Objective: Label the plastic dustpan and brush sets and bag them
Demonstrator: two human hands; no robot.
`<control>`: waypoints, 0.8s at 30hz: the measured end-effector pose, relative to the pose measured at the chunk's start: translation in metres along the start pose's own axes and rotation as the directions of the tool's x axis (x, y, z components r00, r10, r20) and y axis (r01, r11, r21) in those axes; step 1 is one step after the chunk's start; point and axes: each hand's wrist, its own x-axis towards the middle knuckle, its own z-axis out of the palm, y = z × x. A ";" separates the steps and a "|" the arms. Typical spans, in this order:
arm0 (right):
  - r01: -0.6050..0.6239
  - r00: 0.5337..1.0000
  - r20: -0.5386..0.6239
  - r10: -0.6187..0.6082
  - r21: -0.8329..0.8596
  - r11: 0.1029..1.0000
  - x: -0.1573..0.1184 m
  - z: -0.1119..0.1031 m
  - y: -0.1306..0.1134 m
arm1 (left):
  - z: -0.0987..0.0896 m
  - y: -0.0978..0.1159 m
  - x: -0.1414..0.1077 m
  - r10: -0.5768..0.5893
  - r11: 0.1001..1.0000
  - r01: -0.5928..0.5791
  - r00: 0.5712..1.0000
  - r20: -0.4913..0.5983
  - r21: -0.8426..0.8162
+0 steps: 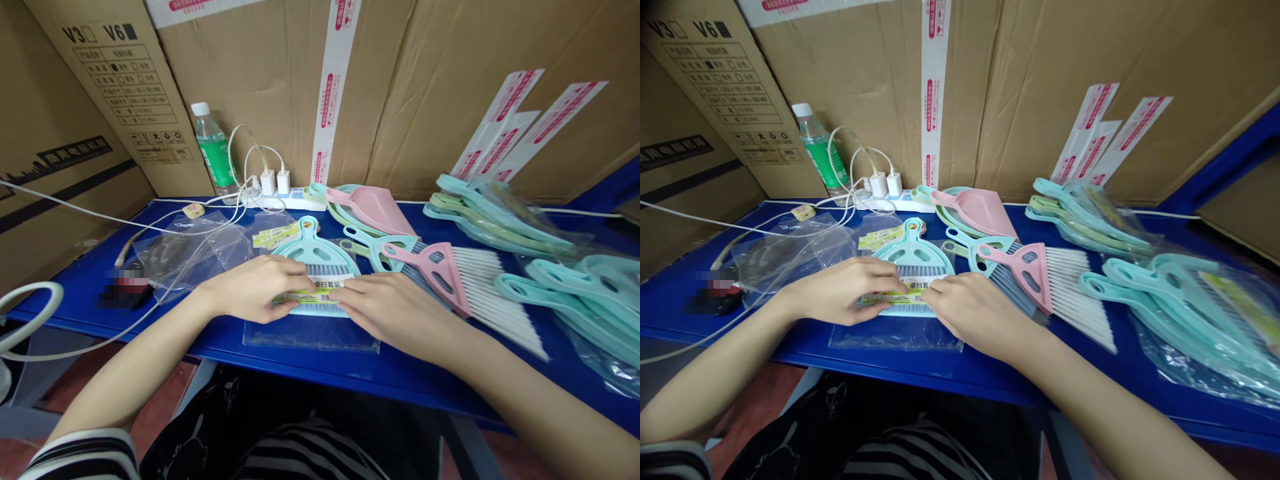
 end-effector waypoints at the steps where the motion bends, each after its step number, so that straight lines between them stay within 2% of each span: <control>1: -0.004 1.000 -0.003 0.004 0.003 1.000 0.000 0.000 0.000 | 0.000 0.000 0.000 0.001 1.000 -0.001 1.000 0.004 -0.008; 4: -0.016 1.000 0.003 0.016 0.016 1.000 0.001 -0.001 -0.001 | 0.000 0.001 0.000 -0.004 1.000 0.004 1.000 0.013 -0.030; 12: -0.118 0.988 0.115 0.104 0.123 0.985 0.004 -0.009 -0.005 | -0.002 0.003 -0.001 -0.044 0.990 0.051 0.998 0.050 -0.135; 24: -0.150 0.982 0.139 0.130 0.146 0.978 0.003 -0.011 -0.006 | -0.005 0.004 -0.003 -0.071 0.975 0.089 0.993 0.094 -0.205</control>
